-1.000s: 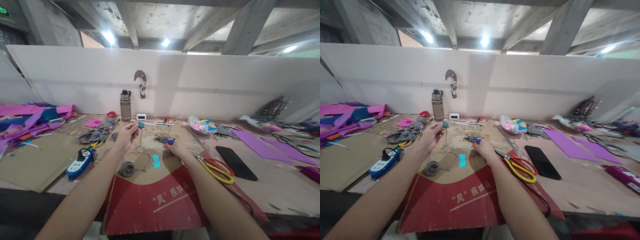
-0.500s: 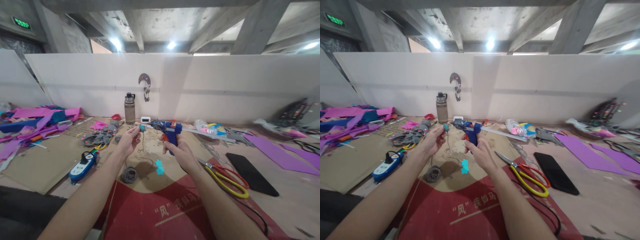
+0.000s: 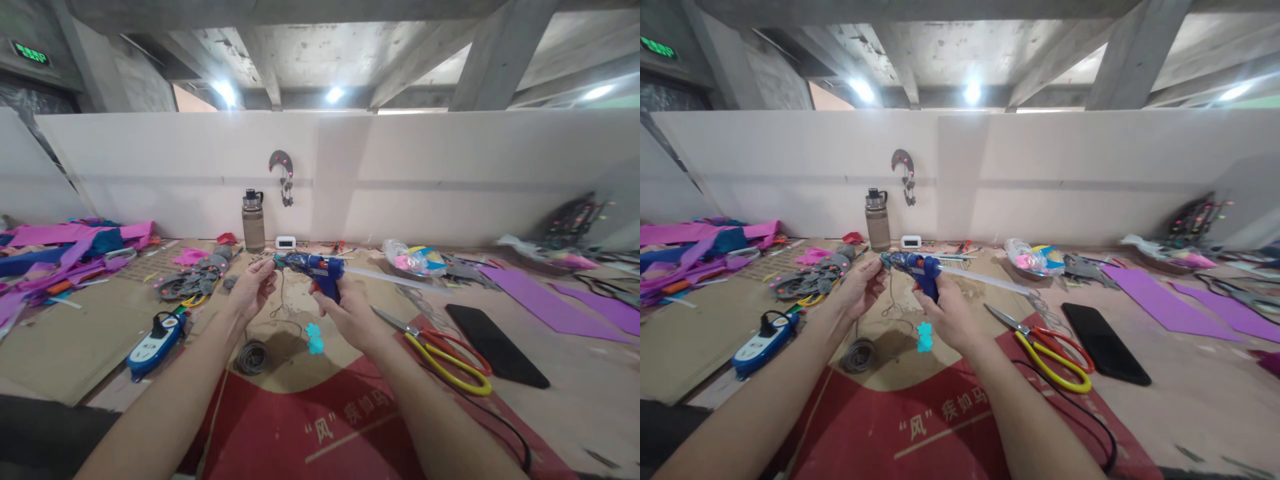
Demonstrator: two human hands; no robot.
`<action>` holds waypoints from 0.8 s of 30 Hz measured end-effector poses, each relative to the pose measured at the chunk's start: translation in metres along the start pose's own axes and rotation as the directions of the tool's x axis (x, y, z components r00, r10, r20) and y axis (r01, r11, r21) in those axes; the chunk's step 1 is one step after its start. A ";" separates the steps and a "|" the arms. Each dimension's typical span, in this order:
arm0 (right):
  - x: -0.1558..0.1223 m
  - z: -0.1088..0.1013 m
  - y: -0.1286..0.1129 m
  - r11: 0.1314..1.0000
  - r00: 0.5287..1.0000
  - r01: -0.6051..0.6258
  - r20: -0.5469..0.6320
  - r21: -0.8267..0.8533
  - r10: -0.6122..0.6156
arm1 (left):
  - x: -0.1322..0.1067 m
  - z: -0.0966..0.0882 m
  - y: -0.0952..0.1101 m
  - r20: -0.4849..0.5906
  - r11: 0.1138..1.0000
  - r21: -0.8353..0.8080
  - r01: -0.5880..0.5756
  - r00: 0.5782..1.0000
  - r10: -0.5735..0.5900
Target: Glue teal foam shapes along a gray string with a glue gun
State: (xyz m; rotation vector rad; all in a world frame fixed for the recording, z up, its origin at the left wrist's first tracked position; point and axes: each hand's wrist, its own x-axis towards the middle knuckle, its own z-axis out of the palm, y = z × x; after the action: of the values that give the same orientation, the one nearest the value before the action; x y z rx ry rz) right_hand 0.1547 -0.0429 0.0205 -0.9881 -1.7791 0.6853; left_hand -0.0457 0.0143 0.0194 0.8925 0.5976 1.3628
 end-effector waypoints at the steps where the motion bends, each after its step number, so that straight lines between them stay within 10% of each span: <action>1: 0.000 0.000 0.000 1.000 1.000 0.006 -0.006 -0.019 -0.006 | 0.000 0.000 0.000 -0.008 1.000 0.006 -0.005 1.000 0.005; 24: -0.002 0.002 -0.006 0.974 0.997 0.057 -0.037 -0.220 -0.067 | -0.001 0.002 -0.002 -0.037 0.994 0.094 -0.059 0.997 0.063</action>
State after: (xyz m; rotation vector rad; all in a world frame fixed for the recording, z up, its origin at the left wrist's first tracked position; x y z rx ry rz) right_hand 0.1516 -0.0478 0.0235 -1.0805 -1.8663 0.4308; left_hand -0.0432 0.0131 0.0190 0.9671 0.6733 1.4200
